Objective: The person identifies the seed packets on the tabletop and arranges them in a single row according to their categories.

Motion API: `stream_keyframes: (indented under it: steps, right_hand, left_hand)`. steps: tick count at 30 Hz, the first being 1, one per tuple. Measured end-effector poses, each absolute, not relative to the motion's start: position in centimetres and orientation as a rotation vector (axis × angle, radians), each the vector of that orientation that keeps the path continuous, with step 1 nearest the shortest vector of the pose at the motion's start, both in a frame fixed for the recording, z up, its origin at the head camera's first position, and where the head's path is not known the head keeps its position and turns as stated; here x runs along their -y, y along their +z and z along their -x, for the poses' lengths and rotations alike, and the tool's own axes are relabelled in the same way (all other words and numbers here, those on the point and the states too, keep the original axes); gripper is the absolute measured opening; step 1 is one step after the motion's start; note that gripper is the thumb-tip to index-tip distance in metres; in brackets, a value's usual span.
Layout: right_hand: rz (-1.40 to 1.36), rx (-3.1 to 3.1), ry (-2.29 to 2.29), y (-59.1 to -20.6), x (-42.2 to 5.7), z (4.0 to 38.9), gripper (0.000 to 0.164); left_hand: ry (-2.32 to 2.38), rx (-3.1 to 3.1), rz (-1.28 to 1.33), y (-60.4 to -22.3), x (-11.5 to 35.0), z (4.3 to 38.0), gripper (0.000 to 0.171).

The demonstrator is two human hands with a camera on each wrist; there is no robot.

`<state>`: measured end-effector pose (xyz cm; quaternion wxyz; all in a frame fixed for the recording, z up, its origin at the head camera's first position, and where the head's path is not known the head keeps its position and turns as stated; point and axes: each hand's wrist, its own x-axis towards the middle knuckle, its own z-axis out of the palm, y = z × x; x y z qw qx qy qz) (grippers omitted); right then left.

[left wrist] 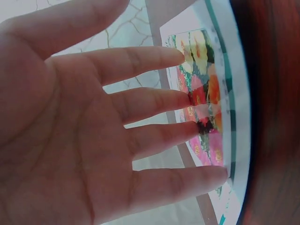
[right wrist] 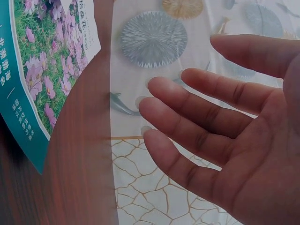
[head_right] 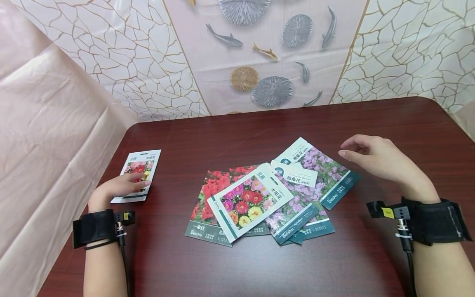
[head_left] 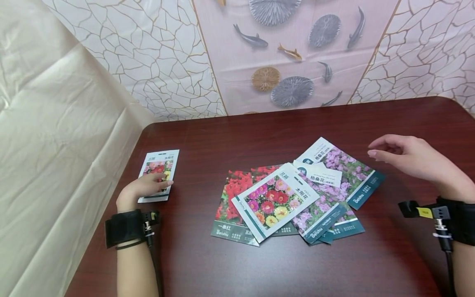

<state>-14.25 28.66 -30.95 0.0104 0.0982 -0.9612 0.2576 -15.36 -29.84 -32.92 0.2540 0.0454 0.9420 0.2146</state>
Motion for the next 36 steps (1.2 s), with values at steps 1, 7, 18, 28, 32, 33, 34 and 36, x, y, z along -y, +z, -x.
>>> stream_keyframes:
  steps: [1,7,18,28,32,33,34,36]
  right_hand:
    - [-0.307,3.002,0.807,-31.0,-28.7,14.3,0.027]
    - [-0.306,3.019,0.817,-31.0,-28.7,14.2,0.028]
    - [-0.320,3.015,0.801,-32.9,-30.1,15.3,0.028]
    - [-0.313,3.023,0.821,-32.4,-29.7,15.1,0.029]
    - [-0.299,3.009,0.788,-33.3,-30.3,15.5,0.028]
    - [-0.307,3.008,0.787,-33.4,-30.5,15.5,0.028]
    - [-0.304,3.011,0.783,-33.4,-30.5,15.5,0.029]
    - [-0.307,3.018,0.789,-33.1,-30.3,15.3,0.030]
  left_hand:
    - [0.597,-2.566,-0.136,-33.0,30.1,15.4,0.060]
    - [0.670,-2.603,-0.191,-33.5,31.4,15.4,0.037]
    - [0.616,-2.622,-0.088,-33.7,32.5,15.3,0.060]
    - [0.641,-2.618,-0.052,-33.7,32.5,15.2,0.060]
    - [0.613,-2.624,-0.035,-33.5,32.4,15.1,0.060]
    - [0.606,-2.627,-0.035,-33.5,32.4,15.1,0.060]
    - [0.594,-2.630,-0.036,-33.4,32.3,15.1,0.060]
    - [0.575,-2.634,-0.034,-33.3,32.2,15.0,0.060]
